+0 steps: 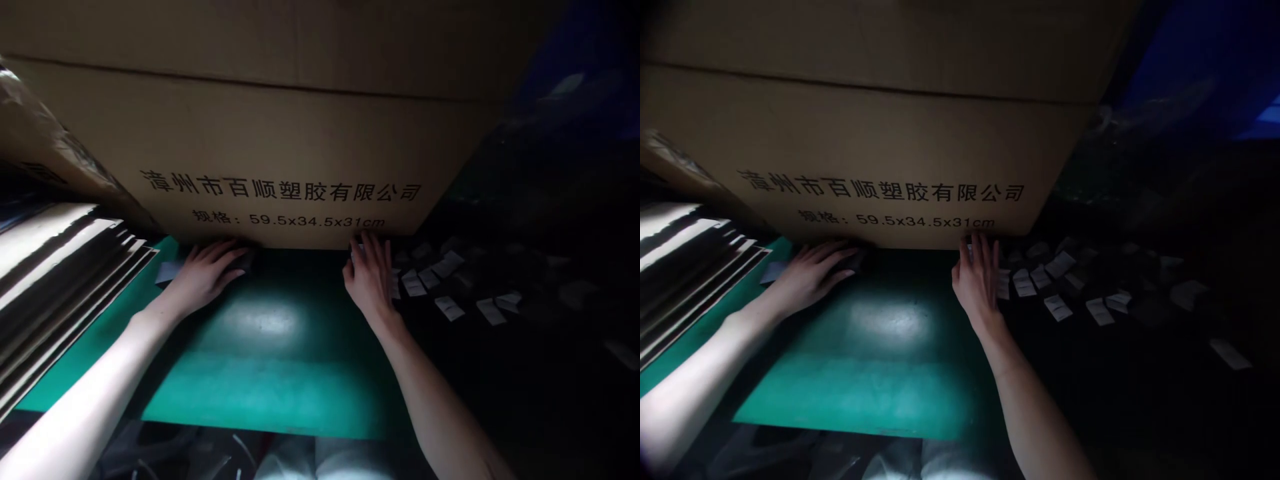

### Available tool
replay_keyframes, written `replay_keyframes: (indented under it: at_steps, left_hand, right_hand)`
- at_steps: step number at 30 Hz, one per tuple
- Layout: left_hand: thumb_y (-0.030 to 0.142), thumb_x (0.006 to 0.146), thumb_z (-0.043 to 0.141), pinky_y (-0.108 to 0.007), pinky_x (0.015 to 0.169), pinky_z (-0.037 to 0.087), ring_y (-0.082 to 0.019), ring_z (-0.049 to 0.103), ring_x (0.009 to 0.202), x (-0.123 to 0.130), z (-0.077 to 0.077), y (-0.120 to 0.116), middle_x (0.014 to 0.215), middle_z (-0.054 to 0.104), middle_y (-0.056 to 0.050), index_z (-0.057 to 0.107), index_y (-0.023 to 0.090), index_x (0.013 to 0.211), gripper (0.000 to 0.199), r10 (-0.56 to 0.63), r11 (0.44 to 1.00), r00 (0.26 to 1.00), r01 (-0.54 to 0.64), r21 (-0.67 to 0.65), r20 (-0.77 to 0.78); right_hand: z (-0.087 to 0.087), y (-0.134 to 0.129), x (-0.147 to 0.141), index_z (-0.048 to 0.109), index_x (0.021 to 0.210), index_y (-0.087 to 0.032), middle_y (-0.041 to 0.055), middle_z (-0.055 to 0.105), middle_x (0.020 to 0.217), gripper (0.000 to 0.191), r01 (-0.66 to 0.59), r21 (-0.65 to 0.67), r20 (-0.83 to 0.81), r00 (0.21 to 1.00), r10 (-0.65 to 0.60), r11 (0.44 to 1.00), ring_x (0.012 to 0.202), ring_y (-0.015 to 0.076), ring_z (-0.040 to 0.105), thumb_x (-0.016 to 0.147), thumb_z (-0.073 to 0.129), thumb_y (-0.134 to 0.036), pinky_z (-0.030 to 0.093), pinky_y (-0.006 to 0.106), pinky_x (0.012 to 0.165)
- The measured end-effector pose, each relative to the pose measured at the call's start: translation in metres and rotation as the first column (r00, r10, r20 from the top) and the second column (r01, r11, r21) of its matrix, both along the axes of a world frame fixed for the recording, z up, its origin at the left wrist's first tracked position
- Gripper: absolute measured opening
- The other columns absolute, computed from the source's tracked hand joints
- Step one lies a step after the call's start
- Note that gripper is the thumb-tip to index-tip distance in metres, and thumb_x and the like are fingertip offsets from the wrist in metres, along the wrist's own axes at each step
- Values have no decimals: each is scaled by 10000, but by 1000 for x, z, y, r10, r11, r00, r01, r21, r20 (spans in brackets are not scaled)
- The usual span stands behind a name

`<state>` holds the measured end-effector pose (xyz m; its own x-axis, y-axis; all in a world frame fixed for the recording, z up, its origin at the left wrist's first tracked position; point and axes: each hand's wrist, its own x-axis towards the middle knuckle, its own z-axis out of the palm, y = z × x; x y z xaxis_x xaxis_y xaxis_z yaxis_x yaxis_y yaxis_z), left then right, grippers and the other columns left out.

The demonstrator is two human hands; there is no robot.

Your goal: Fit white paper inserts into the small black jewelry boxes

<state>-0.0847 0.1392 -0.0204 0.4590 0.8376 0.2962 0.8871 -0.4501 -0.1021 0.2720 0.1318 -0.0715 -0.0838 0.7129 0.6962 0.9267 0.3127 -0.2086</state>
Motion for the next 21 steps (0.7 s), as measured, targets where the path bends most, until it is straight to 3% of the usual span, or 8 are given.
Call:
replay_keyframes:
  at_steps: [5, 9, 11, 15, 18, 21]
  left_hand:
    - [456, 1046, 354, -663, 1176, 223, -391, 488, 1392, -33, 7, -21, 1500, 569, -161, 496, 203, 1519, 555, 33, 998, 989, -24, 65, -143]
    - [534, 1026, 356, -546, 1066, 428, -391, 577, 1218, -49, 6, -35, 1386, 634, -172, 610, 203, 1439, 587, 121, 990, 980, -108, 90, -156]
    - [562, 1019, 371, -517, 1053, 452, -374, 573, 1210, -50, 5, -42, 1351, 636, -160, 634, 237, 1414, 575, 199, 977, 968, -183, 111, -152]
    - [556, 1021, 388, -647, 1160, 291, -412, 393, 1438, -41, 3, -55, 1578, 437, -154, 498, 296, 1519, 572, 311, 943, 943, -291, 163, -116]
    - [563, 1023, 372, -759, 1112, 248, -484, 242, 1515, -36, 2, -57, 1680, 240, -207, 375, 270, 1593, 641, 337, 938, 937, -326, 118, -94]
    - [531, 1038, 349, -694, 1133, 295, -457, 272, 1515, -40, 2, -48, 1674, 274, -189, 387, 258, 1586, 612, 308, 951, 947, -304, 50, -87]
  right_hand:
    - [3, 0, -2, 499, 1462, -74, 220, 567, 1422, 529, 45, -81, 118, 992, -35, 996, 1360, 350, 487, 933, 480, -70, 254, 656, 1217]
    - [9, -1, 1, 589, 1382, -97, 200, 619, 1253, 440, -9, -88, 92, 996, 17, 996, 1193, 355, 545, 949, 512, -91, 445, 583, 1068]
    - [8, -1, 0, 651, 1304, -113, 193, 626, 1179, 358, -91, -89, 48, 994, 96, 992, 1134, 349, 557, 962, 553, -151, 503, 538, 985]
    - [3, -4, -11, 673, 1284, -176, 154, 631, 1096, 328, -305, -101, -57, 952, 301, 947, 1060, 301, 601, 996, 518, -183, 559, 460, 918]
    - [0, -5, -22, 665, 1299, -210, 137, 648, 1109, 351, -394, -130, -98, 918, 383, 910, 1051, 280, 637, 1009, 473, -165, 583, 425, 895]
    - [-3, -5, -27, 661, 1288, -214, 134, 669, 1187, 347, -435, -150, -170, 896, 410, 888, 1074, 267, 674, 1011, 459, -156, 583, 414, 931]
